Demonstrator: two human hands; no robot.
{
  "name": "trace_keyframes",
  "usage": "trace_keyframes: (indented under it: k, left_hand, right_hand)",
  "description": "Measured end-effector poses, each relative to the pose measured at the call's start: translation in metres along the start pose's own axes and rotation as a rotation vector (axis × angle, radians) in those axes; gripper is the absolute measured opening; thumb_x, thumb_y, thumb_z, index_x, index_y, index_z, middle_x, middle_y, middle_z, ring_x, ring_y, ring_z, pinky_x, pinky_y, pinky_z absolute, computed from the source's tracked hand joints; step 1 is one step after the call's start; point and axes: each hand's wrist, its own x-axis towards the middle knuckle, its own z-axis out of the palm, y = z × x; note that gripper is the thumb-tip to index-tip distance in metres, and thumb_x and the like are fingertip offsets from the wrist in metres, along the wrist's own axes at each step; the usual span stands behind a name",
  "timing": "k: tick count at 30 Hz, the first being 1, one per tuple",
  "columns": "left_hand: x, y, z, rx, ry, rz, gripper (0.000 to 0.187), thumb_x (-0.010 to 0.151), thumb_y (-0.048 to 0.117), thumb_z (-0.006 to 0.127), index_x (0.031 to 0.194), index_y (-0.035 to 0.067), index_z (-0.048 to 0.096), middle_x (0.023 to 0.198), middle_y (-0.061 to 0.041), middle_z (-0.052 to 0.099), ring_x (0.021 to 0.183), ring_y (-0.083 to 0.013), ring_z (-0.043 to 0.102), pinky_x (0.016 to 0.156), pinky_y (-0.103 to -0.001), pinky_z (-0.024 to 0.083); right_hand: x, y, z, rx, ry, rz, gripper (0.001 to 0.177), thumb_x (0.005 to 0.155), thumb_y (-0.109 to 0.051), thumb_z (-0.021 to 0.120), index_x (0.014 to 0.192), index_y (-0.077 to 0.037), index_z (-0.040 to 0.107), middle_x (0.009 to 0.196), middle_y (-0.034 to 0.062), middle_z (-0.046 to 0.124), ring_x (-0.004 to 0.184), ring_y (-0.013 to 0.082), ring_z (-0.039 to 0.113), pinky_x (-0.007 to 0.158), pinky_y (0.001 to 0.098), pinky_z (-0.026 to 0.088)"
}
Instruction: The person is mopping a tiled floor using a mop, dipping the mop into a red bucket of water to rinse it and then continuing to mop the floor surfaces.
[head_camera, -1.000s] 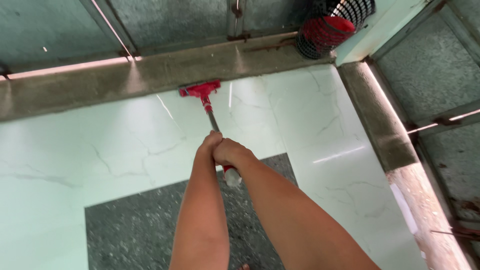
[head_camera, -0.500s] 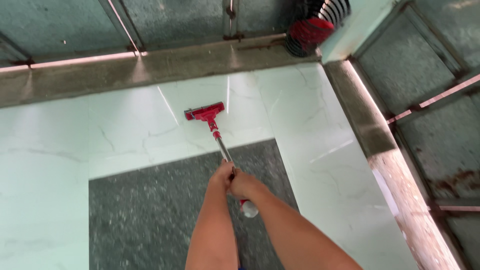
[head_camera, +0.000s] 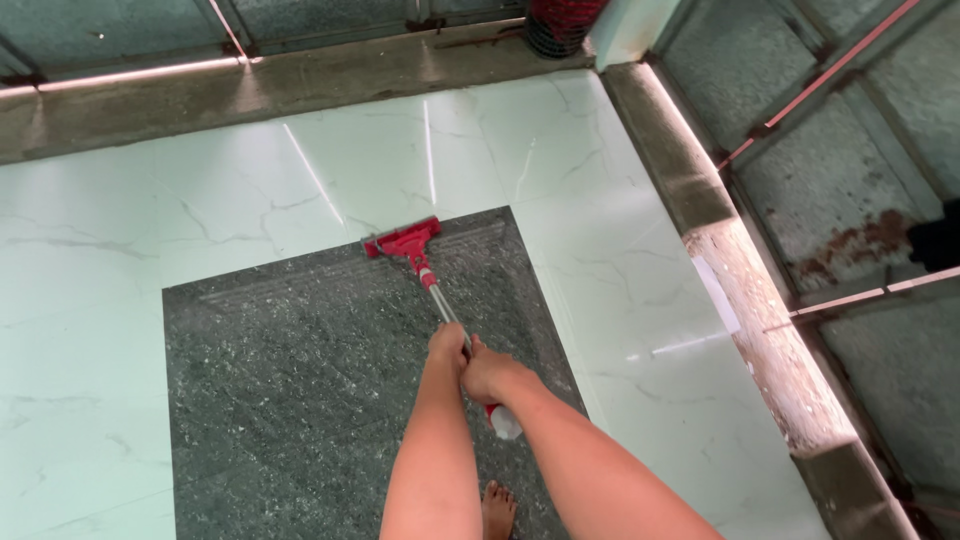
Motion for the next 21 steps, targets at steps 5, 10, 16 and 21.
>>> trace_keyframes:
  k: [5,10,16,21]
  left_hand:
    - [-0.034,-0.045,-0.024,0.017,0.062,-0.03,0.045,0.104,0.021,0.048,0.148,0.013,0.05,0.125,-0.02,0.058,0.093,-0.0379,0.064,0.066,-0.05,0.057]
    - [-0.064,-0.085,-0.054,0.138,0.075,0.053,0.041,0.107,0.024,0.048,0.145,0.012,0.056,0.118,-0.019,0.064,0.078,-0.0317,0.066,0.055,-0.046,0.055]
    - [-0.11,-0.131,-0.094,0.102,0.082,-0.044,0.061,0.101,0.01,0.045,0.153,0.042,0.048,0.122,-0.012,0.062,0.075,-0.0263,0.058,0.054,-0.041,0.053]
    - [-0.128,-0.169,-0.111,0.168,0.086,-0.008,0.054,0.103,0.017,0.046,0.153,0.037,0.048,0.128,-0.013,0.06,0.08,-0.0301,0.064,0.054,-0.044,0.055]
  right_hand:
    - [-0.003,0.038,0.056,0.001,0.037,-0.047,0.073,0.1,-0.04,0.042,0.164,-0.02,0.014,0.139,0.0213,0.062,0.124,0.0367,0.064,0.103,0.0458,0.053]
    - [-0.032,0.069,0.108,-0.031,0.03,-0.061,0.079,0.1,-0.041,0.043,0.164,-0.014,0.006,0.147,0.0221,0.052,0.131,0.0385,0.057,0.109,0.0456,0.048]
    - [-0.087,0.092,0.147,-0.045,0.005,-0.026,0.084,0.097,-0.045,0.044,0.165,-0.015,0.004,0.146,0.0247,0.053,0.13,0.0394,0.057,0.11,0.0433,0.048]
    - [-0.123,0.115,0.165,-0.053,-0.033,0.015,0.083,0.097,-0.041,0.041,0.166,-0.02,0.0,0.145,0.0221,0.057,0.127,0.0374,0.062,0.107,0.0428,0.051]
